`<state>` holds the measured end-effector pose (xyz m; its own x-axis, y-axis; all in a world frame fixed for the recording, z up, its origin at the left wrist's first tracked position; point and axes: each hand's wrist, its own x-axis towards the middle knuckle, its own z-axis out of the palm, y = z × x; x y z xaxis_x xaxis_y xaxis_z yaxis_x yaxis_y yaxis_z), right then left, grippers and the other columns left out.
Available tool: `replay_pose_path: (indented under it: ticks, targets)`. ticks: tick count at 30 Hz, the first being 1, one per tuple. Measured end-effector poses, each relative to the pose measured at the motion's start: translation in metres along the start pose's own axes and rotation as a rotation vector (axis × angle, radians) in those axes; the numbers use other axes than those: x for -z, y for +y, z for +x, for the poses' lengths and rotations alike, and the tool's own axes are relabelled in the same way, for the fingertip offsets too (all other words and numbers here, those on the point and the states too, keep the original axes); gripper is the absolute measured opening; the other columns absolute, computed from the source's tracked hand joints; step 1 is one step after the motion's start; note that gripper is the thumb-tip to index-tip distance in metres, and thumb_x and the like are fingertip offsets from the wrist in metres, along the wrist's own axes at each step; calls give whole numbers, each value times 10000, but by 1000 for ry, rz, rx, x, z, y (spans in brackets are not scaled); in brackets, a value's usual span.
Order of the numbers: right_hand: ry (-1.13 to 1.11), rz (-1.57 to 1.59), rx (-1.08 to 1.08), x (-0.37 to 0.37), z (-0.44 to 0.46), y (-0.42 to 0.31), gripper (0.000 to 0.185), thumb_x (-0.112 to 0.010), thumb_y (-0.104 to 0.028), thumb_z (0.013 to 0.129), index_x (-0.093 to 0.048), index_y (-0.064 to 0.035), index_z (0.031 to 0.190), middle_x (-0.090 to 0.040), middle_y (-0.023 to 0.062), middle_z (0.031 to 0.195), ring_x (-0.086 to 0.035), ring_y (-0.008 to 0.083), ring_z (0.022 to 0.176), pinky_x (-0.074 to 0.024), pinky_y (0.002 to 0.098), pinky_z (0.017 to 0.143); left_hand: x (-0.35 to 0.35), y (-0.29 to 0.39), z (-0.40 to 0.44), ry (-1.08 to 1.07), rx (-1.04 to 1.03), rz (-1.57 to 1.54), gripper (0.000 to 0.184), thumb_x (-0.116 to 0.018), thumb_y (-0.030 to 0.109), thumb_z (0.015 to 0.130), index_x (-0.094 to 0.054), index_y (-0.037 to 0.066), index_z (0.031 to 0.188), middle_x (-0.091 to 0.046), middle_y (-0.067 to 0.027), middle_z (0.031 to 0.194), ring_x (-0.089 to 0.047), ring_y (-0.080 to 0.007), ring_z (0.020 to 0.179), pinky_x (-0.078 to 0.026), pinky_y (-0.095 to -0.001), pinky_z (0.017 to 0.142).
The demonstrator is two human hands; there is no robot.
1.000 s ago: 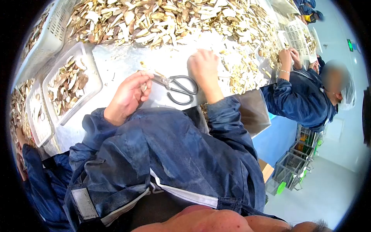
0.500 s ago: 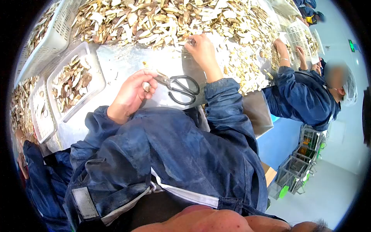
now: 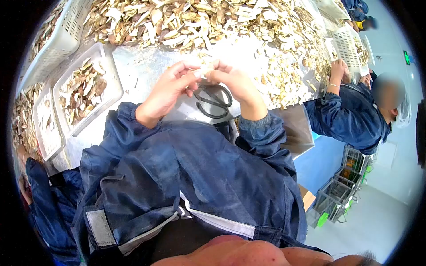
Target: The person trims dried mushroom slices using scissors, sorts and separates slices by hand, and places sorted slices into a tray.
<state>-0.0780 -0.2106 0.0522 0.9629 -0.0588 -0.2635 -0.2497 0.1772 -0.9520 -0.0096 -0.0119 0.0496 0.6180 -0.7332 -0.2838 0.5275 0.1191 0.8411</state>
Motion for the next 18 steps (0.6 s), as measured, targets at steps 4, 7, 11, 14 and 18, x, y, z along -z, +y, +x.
replay_pose_path:
  ticks: [4,7,11,14,18]
  targets:
    - [-40,32,-8,-14,-4,8,77,-681,-89,874,-637,-26,883,-631,-6,762,-549,54,667,-424,207,600,8,-11,3,-60,15,26,158,-633,230,978,-621,76,1013,-607,11,857,-548,-62,728,-437,-211,623]
    - [-50,57,-17,-16,-2,16,81,-683,-96,870,-636,-30,877,-627,-8,757,-545,54,664,-423,207,600,10,-13,2,-40,10,60,160,-635,238,979,-623,79,989,-603,15,824,-541,-58,706,-436,-205,619]
    - [-34,88,-39,-19,-2,16,83,-678,-106,873,-639,-33,878,-626,-10,758,-542,57,666,-427,206,617,9,-13,2,-31,1,73,161,-635,244,981,-626,83,984,-595,19,788,-535,-57,684,-434,-202,617]
    - [-41,114,-54,-18,-3,15,86,-675,-113,880,-641,-35,881,-629,-10,767,-545,59,676,-430,204,633,7,-12,1,-26,-8,70,164,-634,248,982,-627,84,984,-593,20,785,-533,-57,682,-434,-200,617]
    - [-60,142,-47,-15,-3,17,91,-678,-121,881,-643,-37,882,-634,-8,781,-550,61,686,-437,207,646,9,-13,2,-53,-6,85,158,-624,240,988,-623,82,996,-593,20,795,-531,-56,685,-432,-199,615]
